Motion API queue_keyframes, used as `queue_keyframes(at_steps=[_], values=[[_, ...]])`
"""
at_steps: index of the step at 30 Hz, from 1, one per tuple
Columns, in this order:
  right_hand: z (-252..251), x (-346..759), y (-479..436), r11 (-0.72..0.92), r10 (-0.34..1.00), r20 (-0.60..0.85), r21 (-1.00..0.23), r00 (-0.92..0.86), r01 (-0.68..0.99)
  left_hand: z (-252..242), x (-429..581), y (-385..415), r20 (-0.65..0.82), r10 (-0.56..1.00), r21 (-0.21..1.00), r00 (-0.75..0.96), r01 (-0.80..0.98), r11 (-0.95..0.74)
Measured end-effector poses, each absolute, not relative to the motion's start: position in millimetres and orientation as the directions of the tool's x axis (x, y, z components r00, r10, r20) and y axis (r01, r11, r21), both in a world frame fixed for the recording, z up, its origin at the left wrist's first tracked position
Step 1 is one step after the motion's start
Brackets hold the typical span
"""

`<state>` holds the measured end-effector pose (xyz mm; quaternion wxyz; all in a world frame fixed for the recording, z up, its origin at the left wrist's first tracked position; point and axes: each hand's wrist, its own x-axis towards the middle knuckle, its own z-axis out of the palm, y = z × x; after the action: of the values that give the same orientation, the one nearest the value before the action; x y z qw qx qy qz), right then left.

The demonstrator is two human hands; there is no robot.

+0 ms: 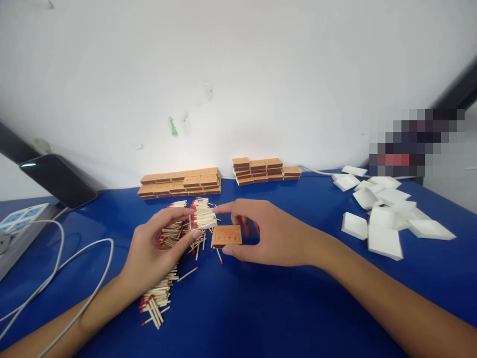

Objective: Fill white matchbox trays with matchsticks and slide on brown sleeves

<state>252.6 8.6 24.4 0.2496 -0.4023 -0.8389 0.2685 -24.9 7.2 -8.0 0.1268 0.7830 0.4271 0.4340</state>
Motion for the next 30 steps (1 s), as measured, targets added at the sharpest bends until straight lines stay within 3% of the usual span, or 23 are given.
queue_keyframes(at_steps=[4, 8, 16, 30], values=[[24.5, 254.7, 12.5, 0.499, 0.838, 0.26, -0.72, -0.481, 0.482, -7.9, -25.4, 8.0, 0.579, 0.781, 0.567, 0.234, 0.573, -0.591], [27.3, 254.6, 14.0, 0.54, 0.83, 0.363, -0.713, -0.424, 0.447, -8.4, -25.4, 9.8, 0.572, 0.801, 0.591, 0.177, 0.588, -0.553], [20.5, 246.3, 16.4, 0.446, 0.895, 0.408, -0.822, -0.18, 0.355, -7.6, -23.0, 9.8, 0.558, 0.824, 0.654, 0.099, 0.559, -0.51], [11.4, 241.3, 18.6, 0.407, 0.913, 0.373, -0.867, -0.168, 0.287, -4.0, -21.8, 8.7, 0.515, 0.831, 0.698, 0.21, 0.461, -0.549]])
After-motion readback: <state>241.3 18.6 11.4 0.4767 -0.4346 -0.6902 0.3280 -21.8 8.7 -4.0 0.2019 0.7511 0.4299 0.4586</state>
